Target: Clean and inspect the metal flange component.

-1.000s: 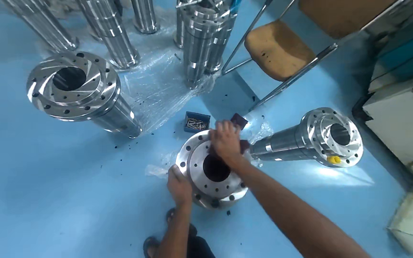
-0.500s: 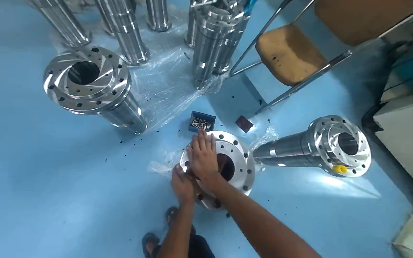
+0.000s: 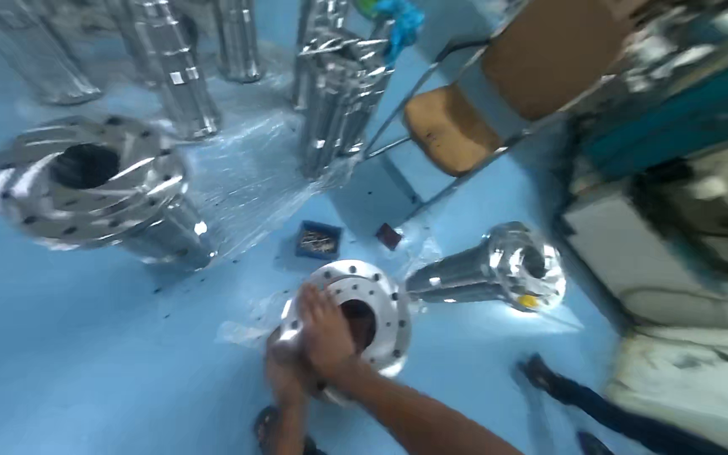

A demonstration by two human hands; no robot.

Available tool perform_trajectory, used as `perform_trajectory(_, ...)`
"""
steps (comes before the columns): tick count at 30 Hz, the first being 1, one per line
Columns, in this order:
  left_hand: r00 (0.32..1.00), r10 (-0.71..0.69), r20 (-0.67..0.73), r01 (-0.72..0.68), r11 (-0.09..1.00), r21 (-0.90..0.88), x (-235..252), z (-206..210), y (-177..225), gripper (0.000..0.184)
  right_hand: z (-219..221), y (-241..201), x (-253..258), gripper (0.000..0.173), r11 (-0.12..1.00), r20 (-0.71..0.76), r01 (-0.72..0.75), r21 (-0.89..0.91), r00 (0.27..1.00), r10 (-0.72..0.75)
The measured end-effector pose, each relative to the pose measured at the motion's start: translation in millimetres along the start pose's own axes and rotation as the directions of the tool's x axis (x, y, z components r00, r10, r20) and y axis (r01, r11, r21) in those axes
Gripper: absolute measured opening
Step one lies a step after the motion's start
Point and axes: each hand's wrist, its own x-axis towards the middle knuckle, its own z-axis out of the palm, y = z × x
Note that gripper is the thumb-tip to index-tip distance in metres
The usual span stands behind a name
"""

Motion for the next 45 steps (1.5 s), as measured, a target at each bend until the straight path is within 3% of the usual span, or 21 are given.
perform_trajectory(3,1.000,0.017,0.000,-0.017,0.999,-0.038,-3.2,2.6,-3.4,0.044,-2.6,12.7,-33.9,0.045,0.992,0.012,0.088,0.091,0.996,-0.090)
perform_trajectory(6,0.998,0.038,0.058,-0.029,0.987,-0.158,-1.1,2.5,-13.2,0.044,0.6,8.5,5.8,0.040,0.991,-0.035,0.052,0.121,0.998,-0.048)
perform_trajectory(9,0.998,0.031,0.057,-0.023,0.991,-0.136,-0.7,6.8,-8.3,0.040,-0.2,10.4,31.5,0.040,0.994,-0.097,0.037,0.101,0.995,-0.027)
perform_trajectory(12,0.998,0.037,0.047,-0.030,0.991,-0.130,3.1,5.9,-4.3,0.039,-6.8,20.0,-6.0,0.032,0.975,-0.156,0.126,0.182,0.983,-0.098)
perform_trajectory(15,0.999,0.022,0.047,-0.018,0.996,-0.084,-2.8,5.8,-8.1,0.044,-18.1,30.8,-37.0,0.037,0.969,-0.057,0.184,0.165,0.983,-0.177)
perform_trajectory(21,0.994,0.107,0.022,-0.105,0.992,-0.073,0.6,1.3,-10.9,0.045,4.6,10.9,34.8,0.049,0.992,-0.083,-0.002,0.123,0.996,0.013)
perform_trajectory(24,0.995,0.089,0.043,-0.086,0.994,-0.073,-0.4,3.3,-8.8,0.044,-6.5,14.9,-7.1,0.034,0.983,-0.067,0.078,0.167,0.995,-0.068)
perform_trajectory(27,0.997,0.065,0.042,-0.056,0.981,-0.185,-0.6,2.2,-10.5,0.042,-11.0,22.5,-48.4,0.039,0.969,0.006,0.203,0.137,0.979,-0.206)
perform_trajectory(30,0.998,0.053,0.031,-0.045,0.979,-0.199,-0.9,3.8,-13.5,0.042,0.9,15.8,-11.9,0.034,0.975,-0.056,0.160,0.157,0.987,-0.153)
perform_trajectory(33,1.000,0.017,0.017,-0.013,0.985,-0.173,-2.1,5.3,-7.8,0.042,6.8,0.7,41.5,0.046,0.994,-0.064,0.073,0.083,0.996,-0.067)
perform_trajectory(37,0.998,0.063,-0.011,-0.064,0.965,-0.253,4.2,6.8,-15.0,0.037,3.1,4.3,-2.7,0.032,0.982,-0.107,0.106,0.159,0.990,-0.090)
perform_trajectory(40,0.996,0.092,0.007,-0.089,0.976,-0.199,5.7,5.1,-21.3,0.038,-0.9,13.0,-41.7,0.036,0.979,-0.064,0.150,0.136,0.988,-0.142)
perform_trajectory(45,0.999,0.041,-0.017,-0.043,0.982,-0.182,4.8,-0.3,-11.6,0.038,7.1,-0.3,11.3,0.037,0.991,-0.091,0.124,0.056,0.989,-0.118)
